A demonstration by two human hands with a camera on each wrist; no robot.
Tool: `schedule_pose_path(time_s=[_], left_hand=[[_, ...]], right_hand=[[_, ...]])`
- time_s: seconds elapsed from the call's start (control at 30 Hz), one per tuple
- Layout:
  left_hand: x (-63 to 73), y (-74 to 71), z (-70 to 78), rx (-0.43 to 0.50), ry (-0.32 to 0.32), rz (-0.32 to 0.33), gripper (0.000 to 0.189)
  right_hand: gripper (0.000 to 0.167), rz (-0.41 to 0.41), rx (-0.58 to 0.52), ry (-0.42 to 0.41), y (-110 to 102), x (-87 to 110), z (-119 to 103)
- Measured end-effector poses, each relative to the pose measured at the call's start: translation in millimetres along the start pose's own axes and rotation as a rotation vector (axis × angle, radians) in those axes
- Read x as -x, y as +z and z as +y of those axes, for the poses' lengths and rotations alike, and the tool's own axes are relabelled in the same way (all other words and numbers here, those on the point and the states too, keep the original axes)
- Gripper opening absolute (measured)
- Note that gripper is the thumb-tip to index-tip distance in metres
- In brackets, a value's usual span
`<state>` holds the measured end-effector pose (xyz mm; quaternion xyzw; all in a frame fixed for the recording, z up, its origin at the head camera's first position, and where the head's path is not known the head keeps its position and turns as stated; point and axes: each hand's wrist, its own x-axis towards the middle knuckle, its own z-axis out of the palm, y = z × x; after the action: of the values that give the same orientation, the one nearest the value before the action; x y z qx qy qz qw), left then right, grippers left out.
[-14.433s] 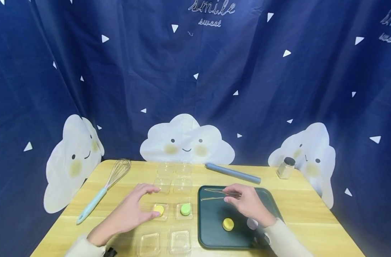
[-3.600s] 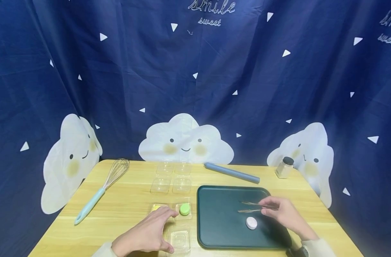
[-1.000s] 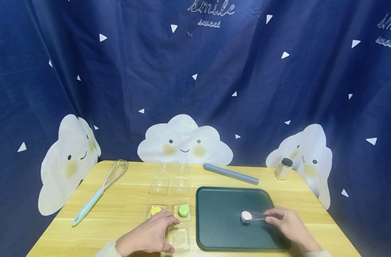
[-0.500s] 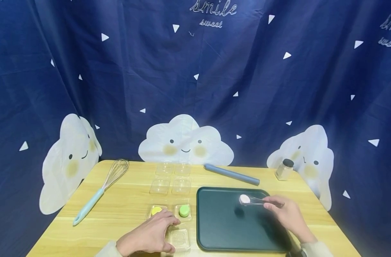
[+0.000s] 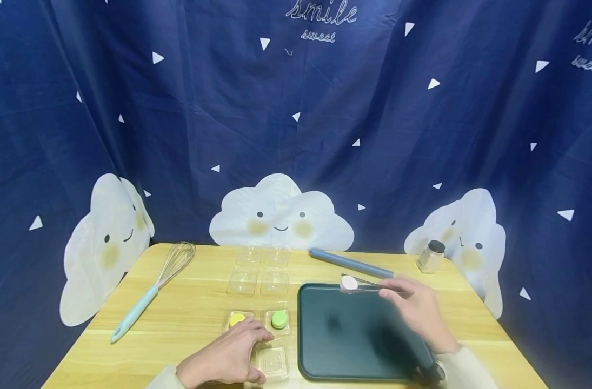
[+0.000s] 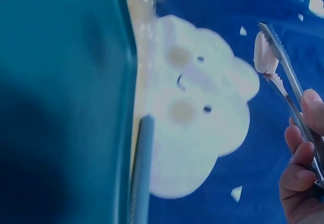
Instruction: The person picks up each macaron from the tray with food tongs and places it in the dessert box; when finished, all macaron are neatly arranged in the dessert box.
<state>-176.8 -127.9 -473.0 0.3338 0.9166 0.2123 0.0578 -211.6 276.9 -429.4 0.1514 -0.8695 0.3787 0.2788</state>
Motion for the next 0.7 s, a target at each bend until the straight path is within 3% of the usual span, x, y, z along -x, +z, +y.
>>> schedule_pose_path(time_s=[0.33, 0.6, 0.7], left_hand=[[0.3, -0.8, 0.0, -0.005, -0.020, -0.011, 0.068], [0.5, -1.1, 1.0, -0.013, -0.016, -0.007, 0.068], [0.5, -0.9, 1.1, -0.015, -0.012, -0.005, 0.068]], right_hand=[[0.024, -0.044, -0.119, -0.195, 20, -10.7, -34], [0.022, -0.120, -0.159, -0.197, 36, -8.2, -43], [0.021, -0.156, -0.192, -0.242, 43, -6.3, -46]])
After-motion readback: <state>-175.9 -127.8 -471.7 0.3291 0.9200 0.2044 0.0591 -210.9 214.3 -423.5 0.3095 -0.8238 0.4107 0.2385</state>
